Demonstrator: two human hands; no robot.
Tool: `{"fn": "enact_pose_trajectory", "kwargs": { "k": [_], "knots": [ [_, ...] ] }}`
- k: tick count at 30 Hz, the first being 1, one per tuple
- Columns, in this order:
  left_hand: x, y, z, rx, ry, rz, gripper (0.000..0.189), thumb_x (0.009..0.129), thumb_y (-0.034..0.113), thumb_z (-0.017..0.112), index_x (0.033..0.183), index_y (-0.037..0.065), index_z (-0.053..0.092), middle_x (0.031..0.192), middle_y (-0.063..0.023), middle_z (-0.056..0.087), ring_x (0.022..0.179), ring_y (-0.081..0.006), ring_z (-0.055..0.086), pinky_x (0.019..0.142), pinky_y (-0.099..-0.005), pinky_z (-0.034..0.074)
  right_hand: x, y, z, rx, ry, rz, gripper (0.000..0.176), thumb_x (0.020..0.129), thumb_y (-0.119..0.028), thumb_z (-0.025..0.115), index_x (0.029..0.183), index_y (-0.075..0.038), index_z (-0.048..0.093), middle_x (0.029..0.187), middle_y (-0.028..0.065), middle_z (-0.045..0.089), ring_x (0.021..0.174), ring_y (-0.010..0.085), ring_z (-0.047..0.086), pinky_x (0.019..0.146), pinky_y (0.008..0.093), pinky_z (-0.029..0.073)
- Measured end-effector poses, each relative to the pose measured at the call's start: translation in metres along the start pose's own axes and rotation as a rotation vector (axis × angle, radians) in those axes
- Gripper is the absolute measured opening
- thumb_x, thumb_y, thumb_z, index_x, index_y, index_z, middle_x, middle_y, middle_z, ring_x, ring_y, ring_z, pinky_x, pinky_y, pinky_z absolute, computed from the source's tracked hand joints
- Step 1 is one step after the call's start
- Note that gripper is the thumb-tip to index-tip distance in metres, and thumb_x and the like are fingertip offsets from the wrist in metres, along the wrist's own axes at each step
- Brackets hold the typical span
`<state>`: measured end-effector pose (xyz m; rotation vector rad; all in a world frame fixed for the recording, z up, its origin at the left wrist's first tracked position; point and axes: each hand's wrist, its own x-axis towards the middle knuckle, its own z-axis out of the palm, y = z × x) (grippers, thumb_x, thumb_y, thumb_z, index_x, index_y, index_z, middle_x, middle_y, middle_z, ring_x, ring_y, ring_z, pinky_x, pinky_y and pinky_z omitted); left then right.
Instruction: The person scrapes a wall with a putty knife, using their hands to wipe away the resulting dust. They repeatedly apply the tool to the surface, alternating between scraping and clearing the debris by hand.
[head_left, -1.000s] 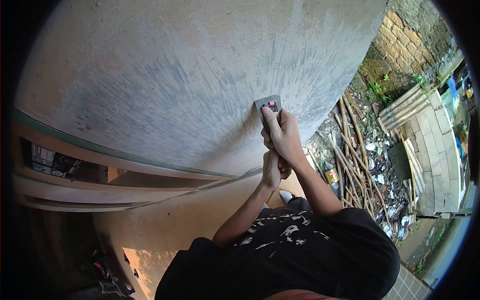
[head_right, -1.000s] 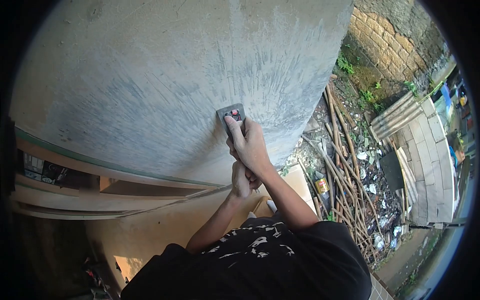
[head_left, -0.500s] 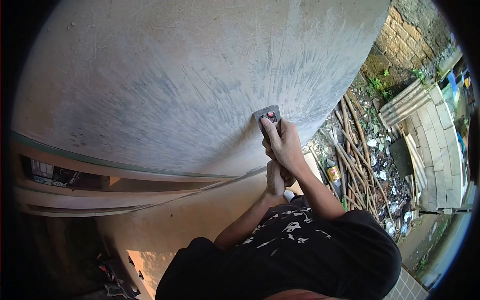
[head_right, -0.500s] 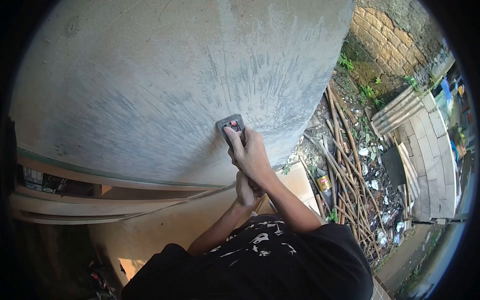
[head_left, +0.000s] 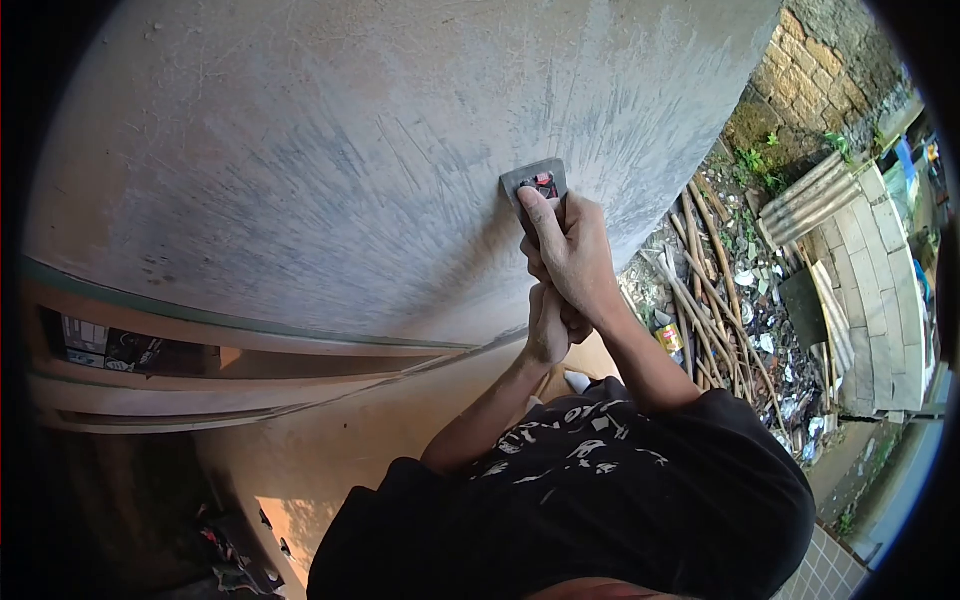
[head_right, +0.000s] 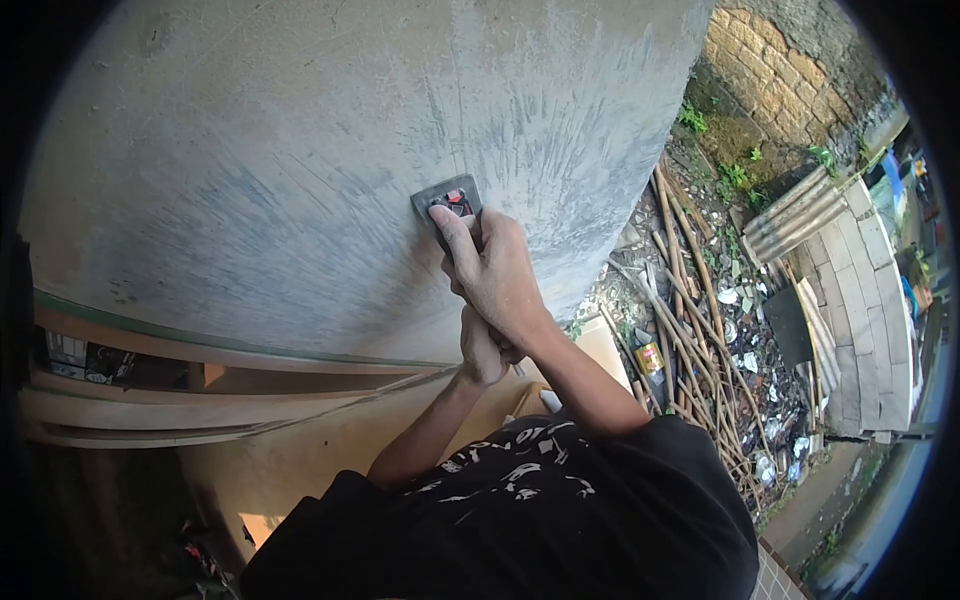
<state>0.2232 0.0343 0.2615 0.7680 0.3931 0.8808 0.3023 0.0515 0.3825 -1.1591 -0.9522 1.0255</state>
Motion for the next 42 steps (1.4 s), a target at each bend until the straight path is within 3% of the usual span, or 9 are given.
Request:
{"fn": "enact_pose_trajectory", "kwargs": {
  "k": [4,9,17,22,28,32,37,39,42],
  "knots": [
    [-0.023,-0.043,-0.003,0.063,0.304,-0.207,0.036,0.092,0.039,0.034,0.070,0.015,0.047,0.048,0.0076,0.031,0.034,-0.0051,0.026,0.033,-0.0216,0.017,-0.009,0.067,-0.013,-0.026,0.085,0.223,0.042,0.094,-0.030,0.056,0.065,-0.001,0.047,0.049,0.0007,0.045,0.038,0.0071,0.043,0.033,0.0248,0.033],
    [-0.011,-0.013,0.020,0.094,0.172,-0.155,0.043,0.092,0.037,0.034,0.053,0.019,0.034,0.047,0.0066,0.028,0.034,-0.0066,0.024,0.033,-0.0230,0.017,-0.004,0.020,-0.015,0.000,0.049,0.093,0.042,0.094,-0.033,0.057,0.067,-0.001,0.047,0.049,0.0011,0.046,0.037,0.0069,0.041,0.033,0.0251,0.031],
    [-0.035,-0.051,0.010,0.040,0.355,-0.308,0.043,0.094,0.041,0.035,0.058,0.018,0.036,0.048,0.0056,0.030,0.033,-0.0074,0.024,0.032,-0.0246,0.017,-0.018,0.081,-0.028,0.017,0.083,0.296,0.040,0.095,-0.032,0.055,0.067,-0.007,0.040,0.048,-0.0015,0.040,0.035,0.0050,0.035,0.030,0.0226,0.025],
    [0.000,-0.017,0.005,0.280,0.127,-0.009,0.049,0.097,0.045,0.033,0.062,0.012,0.041,0.047,0.0052,0.033,0.034,-0.0048,0.030,0.032,-0.0235,0.020,0.002,0.027,-0.018,0.083,0.041,0.028,0.043,0.094,-0.031,0.057,0.065,-0.001,0.047,0.049,0.0014,0.046,0.039,0.0065,0.043,0.034,0.0247,0.032],
    [-0.007,-0.065,-0.022,0.361,0.215,0.060,0.053,0.097,0.052,0.032,0.065,0.011,0.045,0.046,0.0057,0.035,0.034,-0.0056,0.031,0.032,-0.0237,0.021,-0.004,0.086,-0.024,0.039,0.073,0.058,0.041,0.095,-0.030,0.055,0.065,-0.006,0.041,0.051,-0.0012,0.043,0.040,0.0053,0.038,0.035,0.0232,0.028],
    [-0.051,-0.117,-0.030,0.144,0.482,-0.326,0.051,0.096,0.054,0.036,0.067,0.012,0.043,0.048,0.0037,0.033,0.034,-0.0078,0.031,0.032,-0.0243,0.021,-0.042,0.164,-0.052,-0.055,0.042,0.259,0.038,0.095,-0.028,0.055,0.072,0.002,0.049,0.049,0.0044,0.050,0.036,0.0101,0.046,0.033,0.0275,0.034],
    [-0.066,-0.088,-0.018,0.188,0.352,-0.187,0.047,0.096,0.056,0.035,0.082,0.012,0.045,0.051,0.0029,0.036,0.035,-0.0070,0.032,0.031,-0.0221,0.021,-0.066,0.116,-0.062,-0.209,-0.132,0.043,0.031,0.094,-0.025,0.056,0.085,0.004,0.048,0.061,0.0121,0.058,0.050,0.0215,0.058,0.048,0.0339,0.047],
    [-0.059,-0.069,-0.021,0.210,0.220,-0.071,0.048,0.096,0.055,0.032,0.084,0.011,0.046,0.052,0.0024,0.037,0.037,-0.0066,0.033,0.031,-0.0215,0.021,-0.066,0.095,-0.068,-0.644,-0.249,-0.348,0.029,0.089,-0.021,0.061,0.100,0.004,0.052,0.081,0.0182,0.060,0.074,0.0306,0.061,0.067,0.0377,0.050],
    [-0.051,-0.035,-0.003,0.250,0.186,0.040,0.055,0.097,0.056,0.029,0.078,0.008,0.047,0.053,-0.0001,0.042,0.038,-0.0074,0.034,0.031,-0.0218,0.021,-0.065,0.059,-0.068,-0.631,-0.159,-0.631,0.038,0.086,-0.019,0.063,0.113,0.004,0.052,0.097,0.0209,0.057,0.090,0.0354,0.056,0.077,0.0399,0.047]
  ]
}}
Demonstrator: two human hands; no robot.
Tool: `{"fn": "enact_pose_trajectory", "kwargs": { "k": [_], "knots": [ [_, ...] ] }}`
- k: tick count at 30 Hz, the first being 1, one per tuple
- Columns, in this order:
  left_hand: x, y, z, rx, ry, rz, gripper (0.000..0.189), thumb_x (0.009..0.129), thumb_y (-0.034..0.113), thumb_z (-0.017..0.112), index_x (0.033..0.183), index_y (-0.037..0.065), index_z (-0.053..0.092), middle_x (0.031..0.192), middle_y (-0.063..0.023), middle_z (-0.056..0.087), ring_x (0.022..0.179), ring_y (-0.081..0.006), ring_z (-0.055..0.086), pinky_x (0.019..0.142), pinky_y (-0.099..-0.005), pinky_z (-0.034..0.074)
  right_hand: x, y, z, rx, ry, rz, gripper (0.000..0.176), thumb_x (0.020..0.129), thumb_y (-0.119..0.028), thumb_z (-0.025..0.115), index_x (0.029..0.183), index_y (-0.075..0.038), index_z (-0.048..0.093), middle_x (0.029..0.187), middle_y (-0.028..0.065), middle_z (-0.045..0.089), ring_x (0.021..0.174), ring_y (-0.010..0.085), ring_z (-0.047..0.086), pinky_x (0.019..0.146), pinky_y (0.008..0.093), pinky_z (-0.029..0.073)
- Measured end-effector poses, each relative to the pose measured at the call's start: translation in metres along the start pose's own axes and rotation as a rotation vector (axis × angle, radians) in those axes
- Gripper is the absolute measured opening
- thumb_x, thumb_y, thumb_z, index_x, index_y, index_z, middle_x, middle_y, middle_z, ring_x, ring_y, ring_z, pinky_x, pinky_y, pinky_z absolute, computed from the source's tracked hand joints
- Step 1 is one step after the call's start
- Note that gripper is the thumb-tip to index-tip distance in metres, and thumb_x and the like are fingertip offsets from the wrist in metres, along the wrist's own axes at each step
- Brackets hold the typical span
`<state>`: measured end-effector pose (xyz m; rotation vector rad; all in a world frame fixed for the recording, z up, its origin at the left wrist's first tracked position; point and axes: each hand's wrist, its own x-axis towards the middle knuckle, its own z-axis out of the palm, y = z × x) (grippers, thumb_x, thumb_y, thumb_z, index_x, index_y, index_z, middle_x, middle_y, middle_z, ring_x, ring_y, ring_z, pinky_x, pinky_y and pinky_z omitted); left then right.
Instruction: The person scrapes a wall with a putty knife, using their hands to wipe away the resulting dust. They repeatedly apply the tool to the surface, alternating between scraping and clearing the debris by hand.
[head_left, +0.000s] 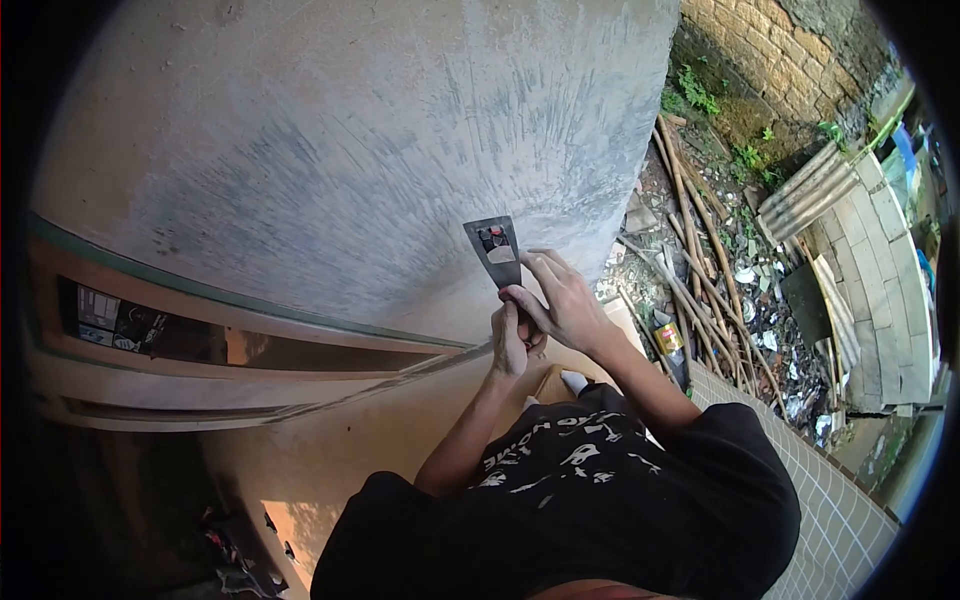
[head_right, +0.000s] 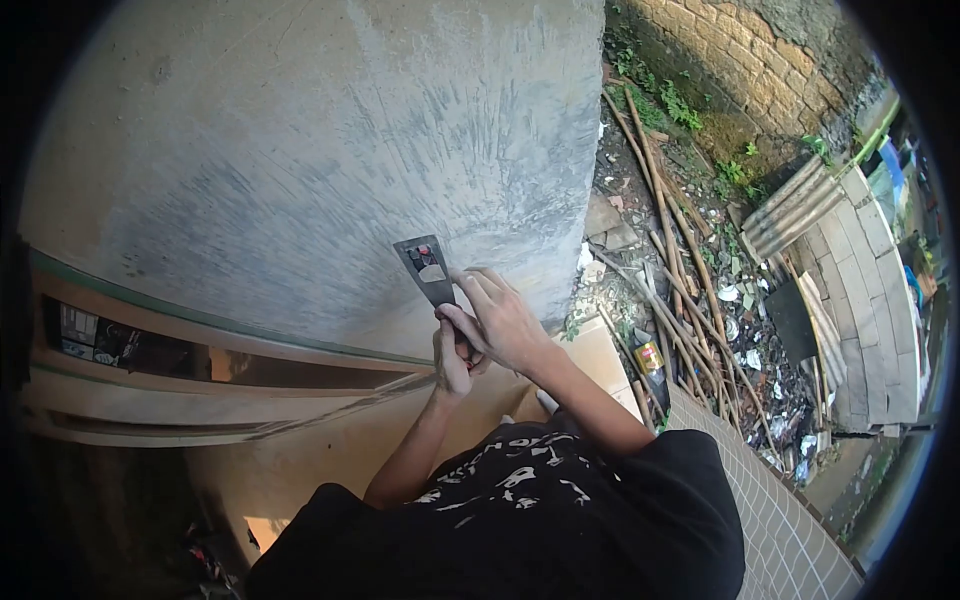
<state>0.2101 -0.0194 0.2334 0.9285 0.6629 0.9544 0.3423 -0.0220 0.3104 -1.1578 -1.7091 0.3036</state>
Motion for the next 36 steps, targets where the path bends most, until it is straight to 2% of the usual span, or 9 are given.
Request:
{"fn": "enact_pose_trajectory", "kwargs": {
  "k": [6,15,18,22,24,26,28,34,36],
  "knots": [
    [0.001,0.024,0.016,0.021,-0.009,0.114,0.057,0.096,0.059,0.023,0.077,0.010,0.046,0.053,0.0020,0.040,0.037,-0.0063,0.034,0.031,-0.0218,0.021,0.005,-0.009,-0.025,-0.025,-0.073,-0.107,0.042,0.084,-0.017,0.064,0.120,0.001,0.053,0.109,0.0177,0.058,0.103,0.0343,0.056,0.086,0.0404,0.047],
    [-0.002,0.030,0.033,0.116,0.016,0.268,0.057,0.095,0.059,0.025,0.089,0.009,0.050,0.069,-0.0010,0.051,0.055,-0.0063,0.049,0.042,-0.0206,0.037,-0.003,-0.012,-0.051,0.005,-0.083,-0.283,0.041,0.083,-0.018,0.063,0.117,0.002,0.054,0.111,0.0180,0.057,0.103,0.0358,0.055,0.087,0.0417,0.047],
    [0.000,0.042,0.049,0.039,0.043,0.189,0.053,0.096,0.054,0.024,0.095,0.008,0.050,0.080,-0.0029,0.054,0.068,-0.0087,0.055,0.054,-0.0243,0.045,-0.007,-0.013,-0.053,0.068,-0.093,-0.215,0.039,0.085,-0.017,0.062,0.117,0.004,0.053,0.108,0.0204,0.057,0.101,0.0359,0.056,0.084,0.0396,0.047],
    [0.003,0.045,0.062,0.044,-0.033,0.163,0.048,0.098,0.045,0.022,0.105,0.006,0.049,0.091,-0.0034,0.056,0.078,-0.0119,0.057,0.065,-0.0286,0.049,-0.005,-0.020,-0.053,0.318,-0.105,0.064,0.027,0.089,-0.019,0.059,0.099,0.005,0.052,0.084,0.0198,0.054,0.074,0.0350,0.054,0.069,0.0405,0.045],
    [-0.002,0.056,0.073,0.214,-0.046,0.138,0.045,0.099,0.040,0.023,0.110,0.004,0.049,0.094,-0.0052,0.056,0.078,-0.0111,0.057,0.063,-0.0275,0.049,-0.003,-0.019,-0.052,0.534,-0.124,0.279,0.026,0.092,-0.020,0.055,0.097,0.004,0.051,0.078,0.0165,0.053,0.071,0.0280,0.055,0.067,0.0385,0.044],
    [-0.001,0.076,0.071,0.372,-0.259,0.074,0.044,0.100,0.034,0.029,0.110,-0.003,0.051,0.086,-0.0090,0.059,0.066,-0.0146,0.061,0.052,-0.0245,0.047,0.000,-0.028,-0.064,0.828,-0.134,0.532,0.026,0.098,-0.025,0.048,0.099,0.001,0.052,0.067,0.0053,0.052,0.061,0.0095,0.049,0.056,0.0266,0.041],
    [-0.004,0.099,0.080,0.729,-0.236,0.028,0.041,0.099,0.030,0.036,0.105,-0.006,0.055,0.085,-0.0110,0.062,0.064,-0.0163,0.064,0.051,-0.0244,0.046,0.009,-0.006,-0.061,0.633,0.041,0.235,0.027,0.099,-0.026,0.047,0.102,0.000,0.051,0.065,0.0028,0.053,0.055,0.0078,0.050,0.050,0.0231,0.039],
    [-0.007,0.167,0.099,1.168,-0.211,0.077,0.019,0.090,0.014,0.056,0.098,-0.002,0.064,0.077,-0.0082,0.068,0.062,-0.0126,0.064,0.059,-0.0267,0.050,0.026,0.006,-0.095,0.897,0.101,0.433,0.027,0.099,-0.028,0.047,0.100,-0.001,0.053,0.058,0.0001,0.048,0.040,0.0023,0.039,0.036,0.0185,0.028],
    [0.002,0.180,0.106,1.396,-0.319,0.369,0.015,0.087,0.012,0.060,0.092,-0.001,0.065,0.077,-0.0096,0.068,0.062,-0.0149,0.064,0.059,-0.0287,0.050,0.032,0.007,-0.093,0.887,0.061,0.405,0.027,0.099,-0.028,0.046,0.099,-0.002,0.054,0.059,-0.0007,0.046,0.040,0.0021,0.037,0.035,0.0184,0.026]
  ]
}}
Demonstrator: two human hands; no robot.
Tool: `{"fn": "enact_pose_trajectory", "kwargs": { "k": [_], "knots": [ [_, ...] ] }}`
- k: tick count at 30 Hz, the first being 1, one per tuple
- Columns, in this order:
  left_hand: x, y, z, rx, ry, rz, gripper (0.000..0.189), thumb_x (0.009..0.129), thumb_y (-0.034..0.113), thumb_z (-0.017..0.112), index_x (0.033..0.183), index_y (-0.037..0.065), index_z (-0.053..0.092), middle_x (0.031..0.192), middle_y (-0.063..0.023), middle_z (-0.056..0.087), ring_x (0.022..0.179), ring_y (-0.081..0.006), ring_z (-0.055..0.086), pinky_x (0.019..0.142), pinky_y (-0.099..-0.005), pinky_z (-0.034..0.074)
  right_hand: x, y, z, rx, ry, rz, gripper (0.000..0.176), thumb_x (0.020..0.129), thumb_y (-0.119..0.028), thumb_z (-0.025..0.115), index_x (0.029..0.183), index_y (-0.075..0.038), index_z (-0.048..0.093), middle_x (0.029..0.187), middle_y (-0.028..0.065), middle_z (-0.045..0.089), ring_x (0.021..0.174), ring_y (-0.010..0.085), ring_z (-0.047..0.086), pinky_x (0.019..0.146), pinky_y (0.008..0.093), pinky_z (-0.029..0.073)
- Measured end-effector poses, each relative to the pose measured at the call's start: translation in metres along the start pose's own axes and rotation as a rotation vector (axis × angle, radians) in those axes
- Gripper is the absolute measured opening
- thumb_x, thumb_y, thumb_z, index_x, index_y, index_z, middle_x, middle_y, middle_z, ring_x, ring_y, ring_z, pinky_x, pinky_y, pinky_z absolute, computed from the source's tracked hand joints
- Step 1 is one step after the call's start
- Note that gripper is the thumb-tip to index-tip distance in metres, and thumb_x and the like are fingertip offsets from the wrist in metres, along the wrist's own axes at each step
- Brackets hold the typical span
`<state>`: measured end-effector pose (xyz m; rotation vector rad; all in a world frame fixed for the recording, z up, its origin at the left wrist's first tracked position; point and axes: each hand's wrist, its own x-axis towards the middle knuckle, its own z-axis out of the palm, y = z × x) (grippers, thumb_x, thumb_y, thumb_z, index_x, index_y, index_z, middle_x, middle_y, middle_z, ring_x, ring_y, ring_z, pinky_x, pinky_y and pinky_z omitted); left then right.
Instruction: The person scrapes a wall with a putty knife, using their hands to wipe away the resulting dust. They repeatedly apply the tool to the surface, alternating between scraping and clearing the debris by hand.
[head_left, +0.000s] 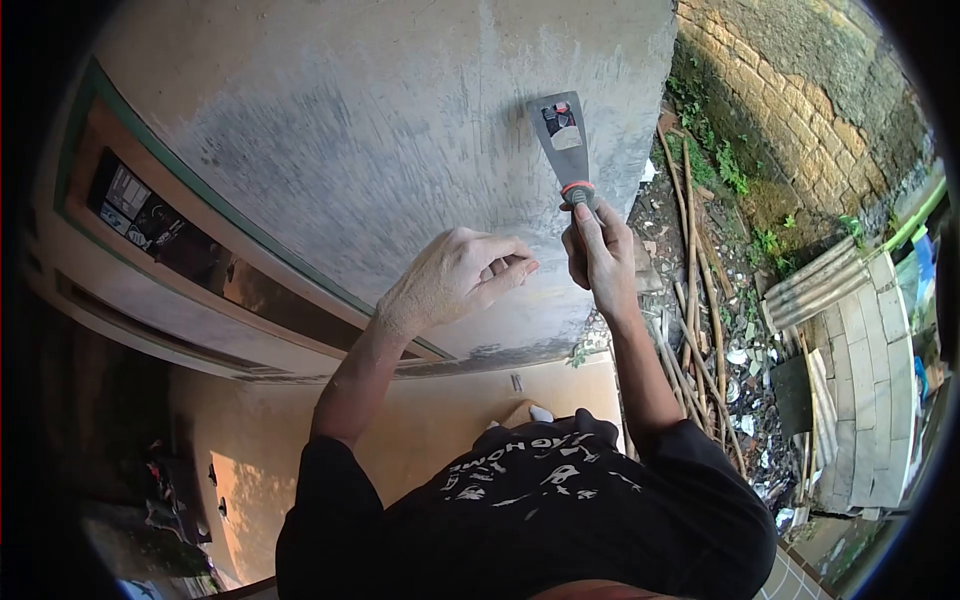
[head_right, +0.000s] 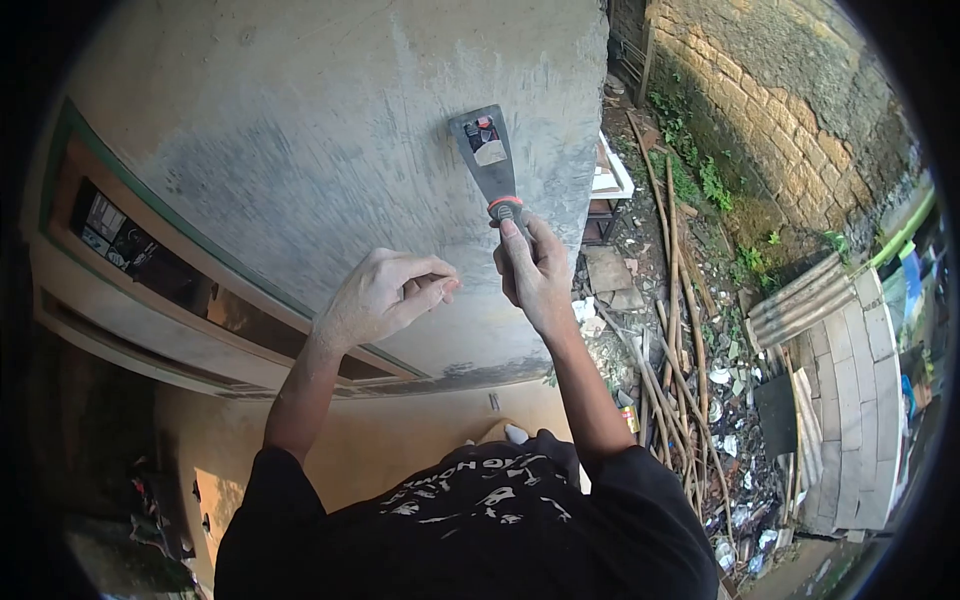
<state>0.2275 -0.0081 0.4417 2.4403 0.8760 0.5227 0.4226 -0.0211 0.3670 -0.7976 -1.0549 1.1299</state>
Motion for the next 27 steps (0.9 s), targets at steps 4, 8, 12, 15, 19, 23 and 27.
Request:
{"fn": "enact_pose_trajectory", "kwargs": {
  "k": [4,8,12,15,19,23,27],
  "knots": [
    [0.047,0.004,-0.014,0.247,0.148,0.379,0.012,0.084,0.012,0.064,0.084,0.000,0.065,0.073,-0.0099,0.066,0.060,-0.0187,0.063,0.059,-0.0310,0.050,0.005,0.001,0.017,0.043,-0.048,-0.031,0.026,0.099,-0.026,0.045,0.097,-0.002,0.054,0.061,-0.0020,0.046,0.039,0.0019,0.034,0.035,0.0184,0.025],
    [0.095,0.003,-0.024,0.486,0.341,0.815,0.017,0.082,0.016,0.067,0.074,0.001,0.063,0.070,-0.0089,0.064,0.058,-0.0202,0.061,0.058,-0.0328,0.049,0.009,0.006,0.033,-0.026,-0.108,0.001,0.024,0.098,-0.022,0.044,0.088,-0.002,0.051,0.062,0.0009,0.050,0.039,0.0040,0.040,0.035,0.0200,0.029],
    [0.116,-0.007,-0.031,0.694,0.276,0.876,0.034,0.085,0.026,0.064,0.059,0.006,0.058,0.055,-0.0064,0.058,0.049,-0.0181,0.056,0.051,-0.0313,0.046,0.009,0.011,0.049,-0.059,-0.095,-0.023,0.025,0.098,-0.023,0.047,0.097,0.001,0.054,0.060,0.0003,0.050,0.040,0.0052,0.042,0.036,0.0212,0.031],
    [0.122,-0.022,-0.042,0.931,0.103,0.782,0.048,0.089,0.034,0.059,0.047,0.010,0.054,0.041,-0.0039,0.049,0.038,-0.0175,0.047,0.042,-0.0302,0.041,0.011,0.016,0.057,0.013,-0.090,0.002,0.026,0.098,-0.022,0.046,0.105,0.001,0.054,0.060,0.0000,0.049,0.040,0.0054,0.042,0.035,0.0211,0.031],
    [0.124,-0.028,-0.057,1.055,0.117,0.899,0.057,0.091,0.038,0.054,0.041,0.011,0.050,0.035,-0.0027,0.042,0.031,-0.0171,0.039,0.036,-0.0305,0.036,0.011,0.020,0.068,0.068,-0.075,0.016,0.026,0.098,-0.022,0.046,0.109,0.001,0.053,0.060,-0.0001,0.048,0.039,0.0050,0.040,0.033,0.0209,0.029],
    [0.118,-0.033,-0.051,1.228,-0.102,0.816,0.045,0.094,0.040,0.048,0.063,0.013,0.064,0.042,-0.0017,0.048,0.039,-0.0169,0.053,0.038,-0.0320,0.045,0.010,0.020,0.076,0.139,-0.085,0.080,0.026,0.099,-0.023,0.045,0.109,0.000,0.053,0.060,-0.0004,0.046,0.039,0.0047,0.039,0.033,0.0205,0.028],
    [0.110,-0.028,-0.060,1.121,-0.197,0.722,0.051,0.095,0.040,0.045,0.059,0.009,0.062,0.041,-0.0011,0.048,0.040,-0.0173,0.055,0.038,-0.0325,0.046,0.010,0.021,0.086,0.142,-0.077,0.094,0.025,0.099,-0.024,0.044,0.106,-0.001,0.053,0.061,-0.0001,0.046,0.039,0.0047,0.038,0.034,0.0200,0.026]
  ]
}}
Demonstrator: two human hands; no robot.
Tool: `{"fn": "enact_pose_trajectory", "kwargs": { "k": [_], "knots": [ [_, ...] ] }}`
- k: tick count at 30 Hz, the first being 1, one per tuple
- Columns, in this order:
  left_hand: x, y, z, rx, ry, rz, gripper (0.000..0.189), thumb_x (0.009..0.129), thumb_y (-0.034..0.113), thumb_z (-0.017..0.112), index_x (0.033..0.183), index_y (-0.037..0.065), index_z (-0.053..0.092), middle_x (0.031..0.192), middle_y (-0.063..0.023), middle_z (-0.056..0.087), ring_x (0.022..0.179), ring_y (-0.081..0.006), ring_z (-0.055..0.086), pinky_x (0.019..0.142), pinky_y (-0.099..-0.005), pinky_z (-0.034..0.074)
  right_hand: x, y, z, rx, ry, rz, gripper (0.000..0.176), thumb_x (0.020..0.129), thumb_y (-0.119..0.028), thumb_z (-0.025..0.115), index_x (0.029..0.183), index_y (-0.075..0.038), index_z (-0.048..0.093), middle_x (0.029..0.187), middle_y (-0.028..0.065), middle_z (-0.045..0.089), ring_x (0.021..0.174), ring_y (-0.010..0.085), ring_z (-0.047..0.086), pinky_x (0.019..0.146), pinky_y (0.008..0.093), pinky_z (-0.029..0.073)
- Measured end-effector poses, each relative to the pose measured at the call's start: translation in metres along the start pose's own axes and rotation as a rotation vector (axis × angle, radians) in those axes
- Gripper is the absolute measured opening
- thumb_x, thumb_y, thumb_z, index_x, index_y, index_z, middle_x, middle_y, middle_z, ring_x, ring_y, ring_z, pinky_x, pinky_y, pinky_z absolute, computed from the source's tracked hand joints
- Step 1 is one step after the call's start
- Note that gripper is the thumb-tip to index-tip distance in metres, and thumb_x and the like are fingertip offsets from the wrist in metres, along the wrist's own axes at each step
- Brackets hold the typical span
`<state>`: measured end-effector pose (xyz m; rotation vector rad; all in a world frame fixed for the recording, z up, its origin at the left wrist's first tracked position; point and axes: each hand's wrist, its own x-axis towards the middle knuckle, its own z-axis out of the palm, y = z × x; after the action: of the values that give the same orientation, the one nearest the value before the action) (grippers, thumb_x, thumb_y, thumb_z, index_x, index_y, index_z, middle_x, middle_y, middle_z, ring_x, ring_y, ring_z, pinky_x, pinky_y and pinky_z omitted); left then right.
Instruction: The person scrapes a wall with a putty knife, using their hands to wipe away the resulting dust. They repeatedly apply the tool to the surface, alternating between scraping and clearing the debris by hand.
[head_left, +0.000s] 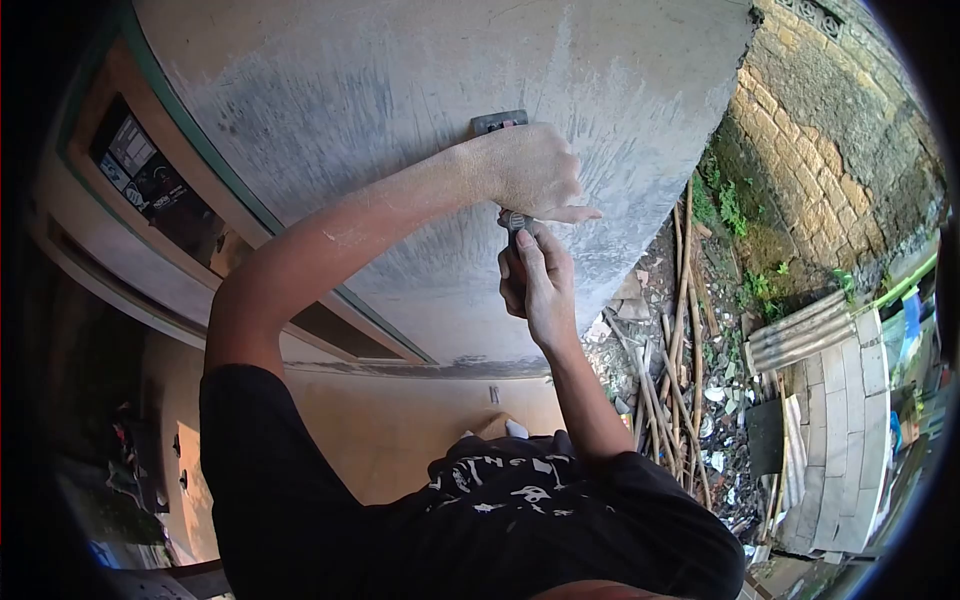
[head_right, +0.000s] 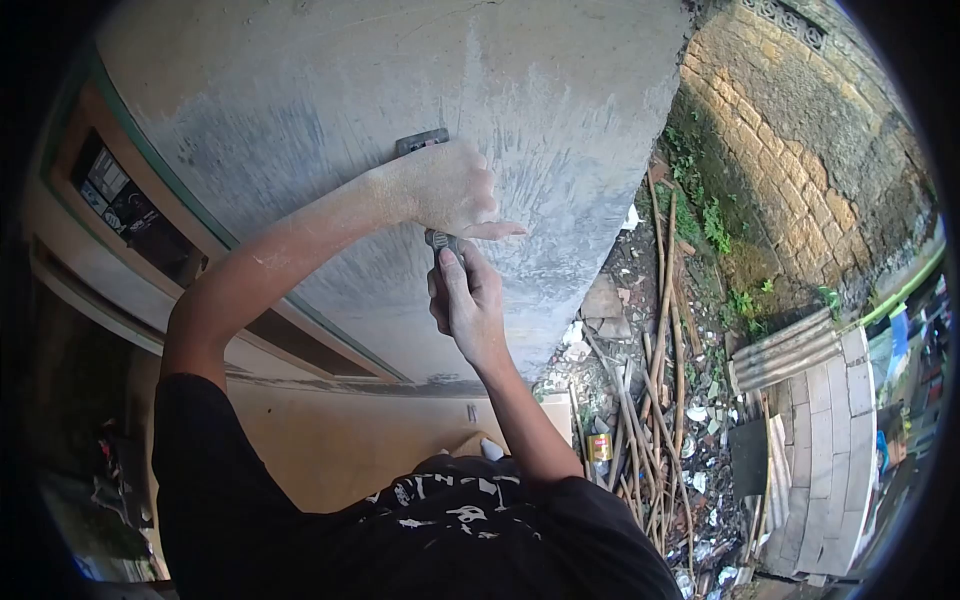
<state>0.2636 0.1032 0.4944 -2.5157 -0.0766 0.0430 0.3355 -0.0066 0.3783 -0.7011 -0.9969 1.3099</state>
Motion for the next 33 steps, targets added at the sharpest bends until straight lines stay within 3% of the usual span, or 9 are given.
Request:
{"fn": "enact_pose_trajectory", "kwargs": {
  "k": [3,7,10,13,16,18,21,26,33],
  "knots": [
    [-0.015,-0.006,0.009,0.141,0.230,0.112,0.057,0.096,0.038,0.047,0.049,0.007,0.057,0.039,-0.0013,0.045,0.039,-0.0180,0.054,0.040,-0.0311,0.046,0.002,0.007,0.005,0.071,-0.028,0.050,0.025,0.099,-0.025,0.044,0.102,-0.002,0.052,0.065,0.0008,0.048,0.040,0.0049,0.038,0.034,0.0199,0.026],
    [-0.023,-0.003,0.011,-0.023,0.099,0.014,0.046,0.094,0.033,0.052,0.057,0.008,0.060,0.038,-0.0012,0.043,0.036,-0.0186,0.049,0.039,-0.0309,0.045,0.009,0.018,0.008,0.120,-0.070,0.070,0.027,0.100,-0.030,0.043,0.098,-0.004,0.050,0.069,0.0018,0.050,0.042,0.0054,0.040,0.035,0.0199,0.027],
    [-0.026,0.004,0.023,-0.224,0.347,-0.057,0.042,0.088,0.034,0.060,0.056,0.008,0.056,0.052,-0.0028,0.052,0.051,-0.0145,0.052,0.051,-0.0307,0.046,0.006,0.023,0.008,0.009,0.020,0.042,0.037,0.100,-0.035,0.040,0.111,0.000,0.048,0.066,0.0021,0.047,0.041,0.0083,0.040,0.036,0.0204,0.027],
    [-0.044,0.046,0.005,-0.334,0.945,-0.151,0.032,0.088,0.028,0.060,0.066,0.006,0.055,0.064,-0.0062,0.057,0.067,-0.0189,0.057,0.065,-0.0339,0.048,0.003,0.029,0.000,0.011,-0.023,-0.131,0.030,0.101,-0.031,0.040,0.101,-0.002,0.048,0.067,0.0027,0.050,0.044,0.0073,0.043,0.037,0.0200,0.030],
    [-0.064,0.097,0.024,-0.674,1.281,-0.774,0.021,0.083,0.017,0.062,0.093,0.004,0.048,0.097,-0.0106,0.055,0.087,-0.0220,0.055,0.080,-0.0353,0.045,-0.001,0.006,0.009,-0.159,0.029,-0.178,0.028,0.101,-0.027,0.039,0.103,0.000,0.048,0.069,0.0039,0.052,0.053,0.0063,0.046,0.045,0.0204,0.035],
    [-0.062,0.136,0.047,-1.154,1.298,-1.118,0.052,0.088,0.021,0.060,0.126,0.001,0.032,0.130,-0.0146,0.037,0.108,-0.0202,0.047,0.089,-0.0341,0.041,-0.002,0.002,0.003,-0.325,0.006,-0.199,0.025,0.100,-0.022,0.040,0.106,0.001,0.050,0.076,0.0073,0.058,0.060,0.0059,0.048,0.055,0.0208,0.040],
    [-0.066,0.153,0.042,-1.900,0.964,-1.055,0.063,0.091,0.030,0.059,0.133,-0.002,0.025,0.131,-0.0167,0.036,0.109,-0.0207,0.046,0.091,-0.0350,0.040,0.003,0.011,-0.001,-0.476,0.039,-0.325,0.024,0.098,-0.021,0.045,0.106,0.001,0.052,0.080,0.0090,0.060,0.064,0.0072,0.052,0.058,0.0208,0.041],
    [-0.070,0.160,0.042,-2.046,0.961,-0.972,0.025,0.099,0.019,0.046,0.110,-0.003,0.045,0.079,-0.0079,0.057,0.057,-0.0120,0.055,0.053,-0.0258,0.050,0.006,-0.020,0.009,-0.387,-0.062,0.010,0.025,0.095,-0.020,0.053,0.108,0.002,0.053,0.084,0.0123,0.061,0.072,0.0123,0.060,0.065,0.0253,0.048],
    [-0.068,0.167,0.051,-2.094,0.932,-0.894,0.017,0.096,0.016,0.048,0.097,-0.001,0.046,0.067,-0.0070,0.054,0.051,-0.0132,0.053,0.051,-0.0282,0.047,0.063,-0.035,0.042,-0.025,-0.171,-0.100,0.022,0.096,-0.019,0.051,0.102,0.001,0.044,0.081,0.0126,0.059,0.056,0.0183,0.060,0.048,0.0287,0.050]
  ]
}}
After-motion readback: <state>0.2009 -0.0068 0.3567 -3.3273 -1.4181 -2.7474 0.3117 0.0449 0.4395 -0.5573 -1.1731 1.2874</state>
